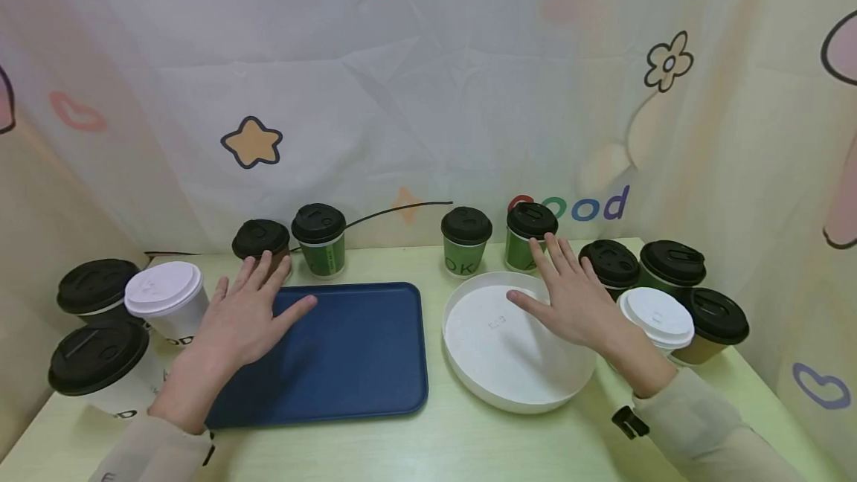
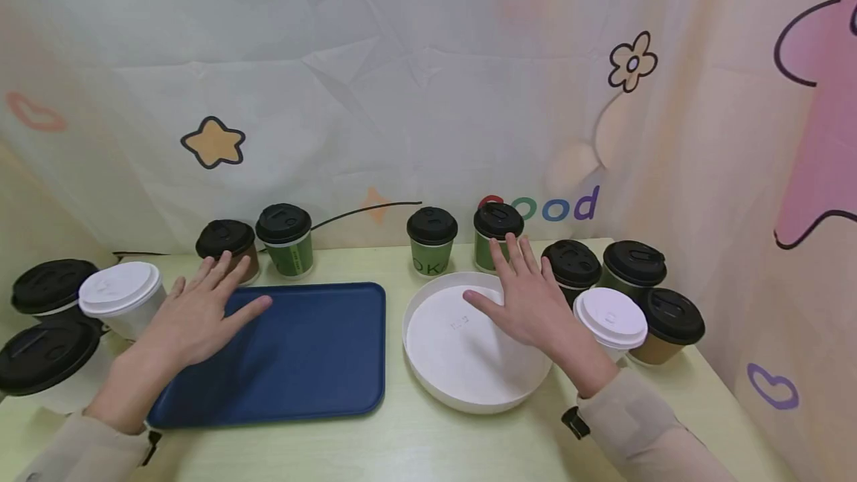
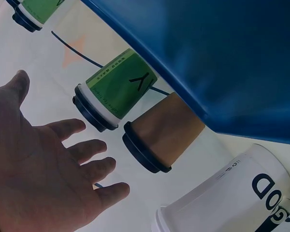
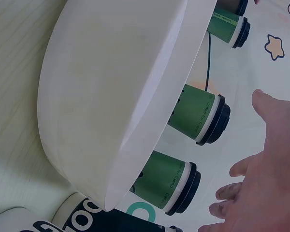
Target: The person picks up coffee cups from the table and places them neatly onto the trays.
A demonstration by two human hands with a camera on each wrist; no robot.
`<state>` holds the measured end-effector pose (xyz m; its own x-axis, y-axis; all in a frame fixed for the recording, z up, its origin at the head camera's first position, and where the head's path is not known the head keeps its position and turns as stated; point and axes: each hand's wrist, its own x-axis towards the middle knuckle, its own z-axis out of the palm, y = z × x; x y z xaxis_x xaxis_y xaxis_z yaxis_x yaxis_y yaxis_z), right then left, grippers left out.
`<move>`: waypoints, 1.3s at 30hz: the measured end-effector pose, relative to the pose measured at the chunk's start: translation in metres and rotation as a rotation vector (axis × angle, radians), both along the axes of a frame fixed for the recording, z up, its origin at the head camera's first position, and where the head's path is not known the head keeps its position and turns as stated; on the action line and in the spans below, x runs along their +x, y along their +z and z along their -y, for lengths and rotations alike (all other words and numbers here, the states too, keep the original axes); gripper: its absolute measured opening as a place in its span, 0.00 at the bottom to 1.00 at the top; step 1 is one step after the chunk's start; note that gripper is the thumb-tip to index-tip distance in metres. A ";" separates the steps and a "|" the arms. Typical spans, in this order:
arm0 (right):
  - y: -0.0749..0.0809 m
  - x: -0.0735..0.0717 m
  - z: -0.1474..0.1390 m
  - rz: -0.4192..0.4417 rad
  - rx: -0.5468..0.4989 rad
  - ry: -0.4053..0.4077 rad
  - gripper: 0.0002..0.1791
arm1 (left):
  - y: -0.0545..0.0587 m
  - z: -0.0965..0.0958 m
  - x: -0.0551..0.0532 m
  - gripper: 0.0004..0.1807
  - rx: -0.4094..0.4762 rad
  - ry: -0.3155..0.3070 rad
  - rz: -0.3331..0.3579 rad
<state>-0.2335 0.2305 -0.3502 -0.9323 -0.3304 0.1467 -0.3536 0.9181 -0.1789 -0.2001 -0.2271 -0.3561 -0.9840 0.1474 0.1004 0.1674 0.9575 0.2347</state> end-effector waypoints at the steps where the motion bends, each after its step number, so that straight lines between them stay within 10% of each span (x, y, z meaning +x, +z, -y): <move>1: 0.000 0.000 0.000 0.001 -0.001 0.001 0.55 | 0.000 0.000 0.000 0.53 0.000 0.000 0.000; 39: -0.010 0.019 0.050 -0.030 -0.079 0.172 0.38 | -0.016 0.001 -0.002 0.46 -0.039 -0.024 0.206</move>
<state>-0.2147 0.1802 -0.3599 -0.8582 -0.4706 0.2052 -0.5100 0.8273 -0.2357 -0.2016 -0.2279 -0.3720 -0.9793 0.1709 -0.1089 0.1425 0.9628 0.2296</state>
